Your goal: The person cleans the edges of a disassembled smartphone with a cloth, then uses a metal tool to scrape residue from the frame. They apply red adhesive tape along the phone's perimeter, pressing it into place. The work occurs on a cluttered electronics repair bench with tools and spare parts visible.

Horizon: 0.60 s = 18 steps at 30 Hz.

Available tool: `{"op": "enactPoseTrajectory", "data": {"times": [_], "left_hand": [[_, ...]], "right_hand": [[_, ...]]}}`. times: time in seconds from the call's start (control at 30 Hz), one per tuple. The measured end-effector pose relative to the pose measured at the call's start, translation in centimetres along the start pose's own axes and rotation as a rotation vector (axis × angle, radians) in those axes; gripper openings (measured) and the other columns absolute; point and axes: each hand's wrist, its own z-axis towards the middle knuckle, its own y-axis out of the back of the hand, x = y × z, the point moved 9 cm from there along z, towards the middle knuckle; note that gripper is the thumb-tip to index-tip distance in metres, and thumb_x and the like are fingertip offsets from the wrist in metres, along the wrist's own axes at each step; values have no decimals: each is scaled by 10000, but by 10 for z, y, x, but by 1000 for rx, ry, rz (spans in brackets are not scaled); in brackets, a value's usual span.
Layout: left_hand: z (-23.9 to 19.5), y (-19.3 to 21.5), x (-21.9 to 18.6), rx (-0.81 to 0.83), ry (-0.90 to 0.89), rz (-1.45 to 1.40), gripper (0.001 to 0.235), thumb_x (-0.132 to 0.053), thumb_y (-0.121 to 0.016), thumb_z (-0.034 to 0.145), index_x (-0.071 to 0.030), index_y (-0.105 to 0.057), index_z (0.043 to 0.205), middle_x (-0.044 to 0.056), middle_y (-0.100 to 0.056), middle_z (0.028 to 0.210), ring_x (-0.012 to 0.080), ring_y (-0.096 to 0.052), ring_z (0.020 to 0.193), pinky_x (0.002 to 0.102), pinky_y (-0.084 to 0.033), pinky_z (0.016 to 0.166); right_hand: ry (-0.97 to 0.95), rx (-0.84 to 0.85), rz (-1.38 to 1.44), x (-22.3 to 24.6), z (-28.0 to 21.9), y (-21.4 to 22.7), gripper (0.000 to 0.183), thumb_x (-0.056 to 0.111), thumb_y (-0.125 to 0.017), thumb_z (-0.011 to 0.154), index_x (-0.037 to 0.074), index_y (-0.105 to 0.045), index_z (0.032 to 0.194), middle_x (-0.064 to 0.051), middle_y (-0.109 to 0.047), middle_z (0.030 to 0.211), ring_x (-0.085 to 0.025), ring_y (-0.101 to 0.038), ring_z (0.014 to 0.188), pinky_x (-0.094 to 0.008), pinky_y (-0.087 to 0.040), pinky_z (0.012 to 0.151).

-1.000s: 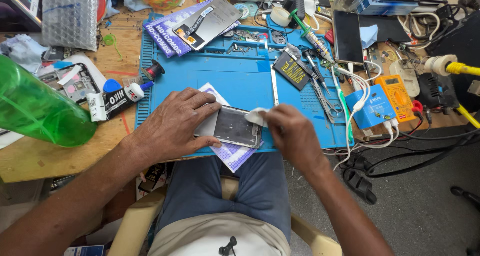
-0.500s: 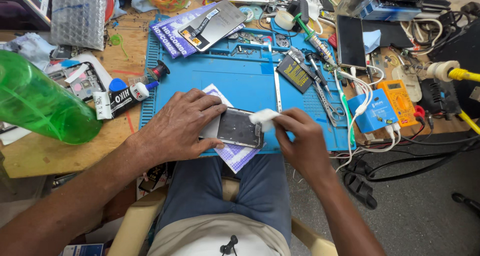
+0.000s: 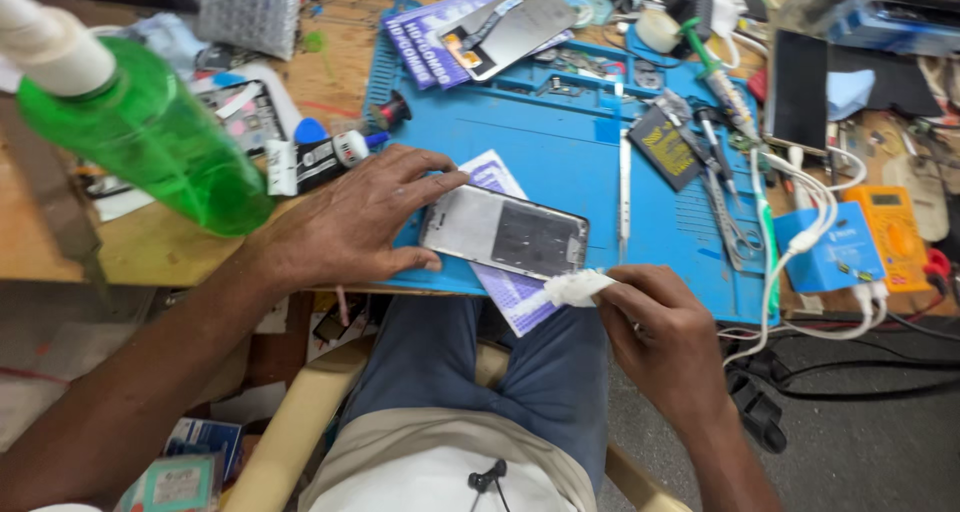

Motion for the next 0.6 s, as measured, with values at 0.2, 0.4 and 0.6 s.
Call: {"op": "enactPoseTrajectory", "data": {"times": [0.2, 0.4, 0.6], "left_hand": [[-13, -6, 12, -136, -8, -100, 824, -373, -875, 738, -3, -551, 1399, 168, -585, 1379, 353, -525, 1297, 459, -432, 1081], [-20, -6, 18, -256, -92, -118, 756, -172, -814, 730, -26, -582, 1434, 150, -612, 1435, 321, -565, 1355, 427, -450, 1168], [-24, -7, 18, -256, -130, -215, 814, -309, -888, 761, -12, -529, 1429, 170, -598, 1406, 353, -531, 1331, 464, -417, 1138]], "right_hand": [[272, 74, -83, 48, 31, -40, 114, 20, -749, 854, 6, -762, 967, -102, -687, 898, -241, -631, 790, -378, -550, 676], [519, 152, -79, 103, 50, -97, 133, 6, -730, 768, -6, -721, 900, -111, -572, 893, -266, -562, 880, -377, -528, 783], [323, 283, -118, 75, 44, -44, 247, -44, -706, 700, 17, -776, 928, -89, -609, 875, -255, -576, 859, -370, -522, 766]]}}
